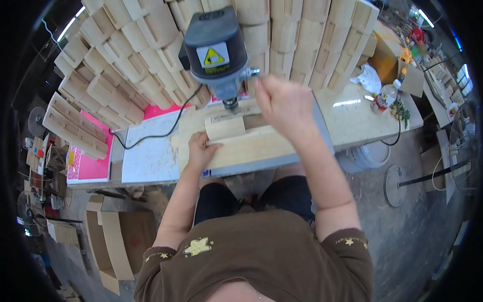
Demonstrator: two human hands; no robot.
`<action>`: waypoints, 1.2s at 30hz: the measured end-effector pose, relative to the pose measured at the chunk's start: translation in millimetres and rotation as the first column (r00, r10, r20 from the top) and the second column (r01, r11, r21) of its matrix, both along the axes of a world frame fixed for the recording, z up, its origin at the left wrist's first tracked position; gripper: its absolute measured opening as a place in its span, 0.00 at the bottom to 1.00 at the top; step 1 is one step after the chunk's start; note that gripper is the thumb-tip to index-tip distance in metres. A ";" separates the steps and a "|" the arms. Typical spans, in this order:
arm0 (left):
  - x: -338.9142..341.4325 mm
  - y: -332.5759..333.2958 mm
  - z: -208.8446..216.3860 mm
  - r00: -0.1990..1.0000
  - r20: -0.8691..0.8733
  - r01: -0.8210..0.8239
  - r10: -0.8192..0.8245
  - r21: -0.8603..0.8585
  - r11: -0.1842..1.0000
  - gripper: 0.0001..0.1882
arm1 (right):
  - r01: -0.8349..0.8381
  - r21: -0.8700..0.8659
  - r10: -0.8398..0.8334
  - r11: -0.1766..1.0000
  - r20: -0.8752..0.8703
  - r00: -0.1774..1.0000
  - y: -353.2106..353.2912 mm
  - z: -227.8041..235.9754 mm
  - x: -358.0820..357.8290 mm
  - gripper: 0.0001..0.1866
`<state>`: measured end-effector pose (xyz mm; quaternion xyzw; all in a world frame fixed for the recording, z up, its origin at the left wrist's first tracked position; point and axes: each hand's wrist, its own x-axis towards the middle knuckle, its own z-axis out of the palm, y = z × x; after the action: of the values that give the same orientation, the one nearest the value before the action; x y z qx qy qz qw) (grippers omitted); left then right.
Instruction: Drilling holes into cylindrical wooden pieces using a drill press.
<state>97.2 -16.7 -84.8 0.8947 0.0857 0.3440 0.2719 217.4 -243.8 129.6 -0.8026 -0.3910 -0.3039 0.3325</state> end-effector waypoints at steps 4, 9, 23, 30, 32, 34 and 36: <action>-1.3 -7.7 7.4 0.999 0.051 0.000 0.000 0.000 1.000 0.23 | -0.088 0.214 0.093 0.973 -0.014 0.996 0.2 -30.3 -7.1 0.06; -6.8 -11.5 11.9 0.998 -0.055 -0.016 0.014 -0.040 0.999 0.21 | -0.122 0.281 0.129 0.952 -0.006 0.992 3.5 -81.1 -7.7 0.05; -3.2 -23.7 13.3 0.983 -0.163 -0.088 0.086 -0.010 0.996 0.26 | -0.100 0.204 0.084 0.974 0.083 0.993 9.6 1.1 19.9 0.13; 21.9 -52.5 16.7 0.977 -0.189 -0.097 0.103 0.037 0.995 0.30 | 0.105 -0.082 -0.116 0.991 -0.151 0.982 60.5 57.2 107.4 0.21; 21.0 -51.8 16.6 0.975 -0.197 -0.099 0.104 0.032 0.995 0.29 | 0.020 -0.088 -0.040 0.996 -0.241 0.970 56.7 62.6 104.0 0.19; 21.2 -50.8 15.8 0.976 -0.196 -0.091 0.094 0.028 0.995 0.28 | -0.023 -0.051 0.011 0.998 -0.223 0.975 44.6 59.3 92.0 0.20; 17.4 -47.5 13.1 0.971 -0.222 -0.087 0.084 -0.007 0.996 0.27 | -0.090 0.009 0.090 0.996 -0.246 0.965 33.2 54.3 64.3 0.19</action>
<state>114.5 -64.2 -71.8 0.9206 0.1570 0.2527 0.2532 281.6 -210.6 183.9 -0.8158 -0.3832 -0.1863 0.3909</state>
